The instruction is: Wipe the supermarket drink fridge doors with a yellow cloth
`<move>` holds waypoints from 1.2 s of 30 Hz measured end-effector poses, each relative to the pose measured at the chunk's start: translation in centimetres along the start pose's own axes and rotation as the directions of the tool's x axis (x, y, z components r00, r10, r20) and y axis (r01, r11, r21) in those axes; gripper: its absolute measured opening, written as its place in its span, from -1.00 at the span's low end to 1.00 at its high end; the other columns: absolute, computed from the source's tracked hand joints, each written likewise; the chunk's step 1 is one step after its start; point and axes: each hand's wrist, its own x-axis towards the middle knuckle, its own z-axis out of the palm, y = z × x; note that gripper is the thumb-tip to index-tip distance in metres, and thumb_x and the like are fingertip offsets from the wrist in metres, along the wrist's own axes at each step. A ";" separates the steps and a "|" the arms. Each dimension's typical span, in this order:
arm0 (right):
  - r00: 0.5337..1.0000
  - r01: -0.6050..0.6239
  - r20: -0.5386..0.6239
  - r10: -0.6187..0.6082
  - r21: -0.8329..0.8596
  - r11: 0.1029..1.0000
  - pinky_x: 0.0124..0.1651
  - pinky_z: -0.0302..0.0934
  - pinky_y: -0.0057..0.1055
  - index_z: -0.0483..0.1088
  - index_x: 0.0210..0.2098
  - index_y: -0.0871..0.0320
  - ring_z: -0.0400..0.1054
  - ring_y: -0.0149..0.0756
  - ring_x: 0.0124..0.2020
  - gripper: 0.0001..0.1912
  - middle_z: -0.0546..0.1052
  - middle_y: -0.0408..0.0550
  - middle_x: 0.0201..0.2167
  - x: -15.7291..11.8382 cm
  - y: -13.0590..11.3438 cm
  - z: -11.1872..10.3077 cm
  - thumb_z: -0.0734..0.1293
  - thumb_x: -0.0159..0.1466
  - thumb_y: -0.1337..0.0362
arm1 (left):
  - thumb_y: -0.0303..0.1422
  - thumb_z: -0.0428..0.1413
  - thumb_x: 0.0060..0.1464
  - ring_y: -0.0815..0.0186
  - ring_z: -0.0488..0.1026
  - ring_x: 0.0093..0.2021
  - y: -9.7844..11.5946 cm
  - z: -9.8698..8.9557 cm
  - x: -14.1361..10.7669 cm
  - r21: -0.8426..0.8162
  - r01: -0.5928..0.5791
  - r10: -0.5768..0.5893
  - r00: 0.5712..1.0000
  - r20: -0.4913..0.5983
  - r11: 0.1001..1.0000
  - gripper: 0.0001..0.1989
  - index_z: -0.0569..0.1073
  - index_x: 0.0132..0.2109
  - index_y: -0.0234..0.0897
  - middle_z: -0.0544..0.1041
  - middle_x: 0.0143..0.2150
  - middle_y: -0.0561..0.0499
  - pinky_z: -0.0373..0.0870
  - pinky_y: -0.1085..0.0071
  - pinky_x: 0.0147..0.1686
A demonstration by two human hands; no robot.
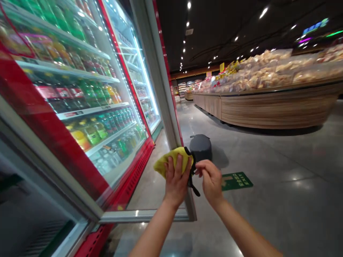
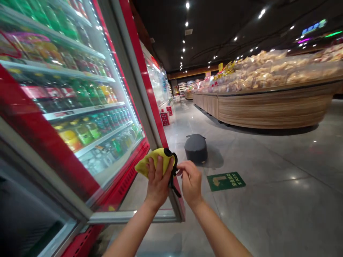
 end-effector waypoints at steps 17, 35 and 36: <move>0.971 -0.014 0.239 0.023 -0.040 0.999 0.18 0.37 -0.07 0.36 0.21 0.01 0.38 -0.07 0.19 -0.54 0.47 0.11 0.16 3.6 -9.4 1.0 0.28 0.33 0.35 | 0.04 -0.44 0.36 0.12 -0.16 0.52 3.4 -12.2 7.7 -0.471 0.463 -0.345 0.883 0.319 0.751 -0.27 -0.08 0.50 -0.23 0.13 0.49 -0.16 -0.04 0.06 0.44; 0.996 0.077 0.042 -0.082 0.108 0.991 0.07 0.36 -0.10 0.46 -0.05 0.03 0.45 -0.13 -0.02 -0.73 0.56 0.03 -0.08 8.9 -8.3 3.0 0.21 0.34 0.38 | -0.25 0.13 0.25 0.20 0.49 0.00 1.8 -16.3 14.2 -0.036 0.427 -0.426 0.904 0.039 0.903 -0.76 0.52 0.01 -0.21 0.55 -0.08 -0.07 0.45 0.22 0.04; 0.995 0.067 0.064 -0.073 0.101 0.993 0.13 0.34 -0.07 0.45 0.03 0.03 0.44 -0.12 0.06 -0.68 0.55 0.06 -0.01 9.0 -8.4 3.6 0.19 0.37 0.36 | -0.23 0.12 0.27 0.17 0.44 0.13 2.1 -16.5 14.8 -0.010 0.408 -0.408 0.913 0.001 0.913 -0.66 0.47 0.14 -0.20 0.51 0.07 -0.13 0.40 0.17 0.15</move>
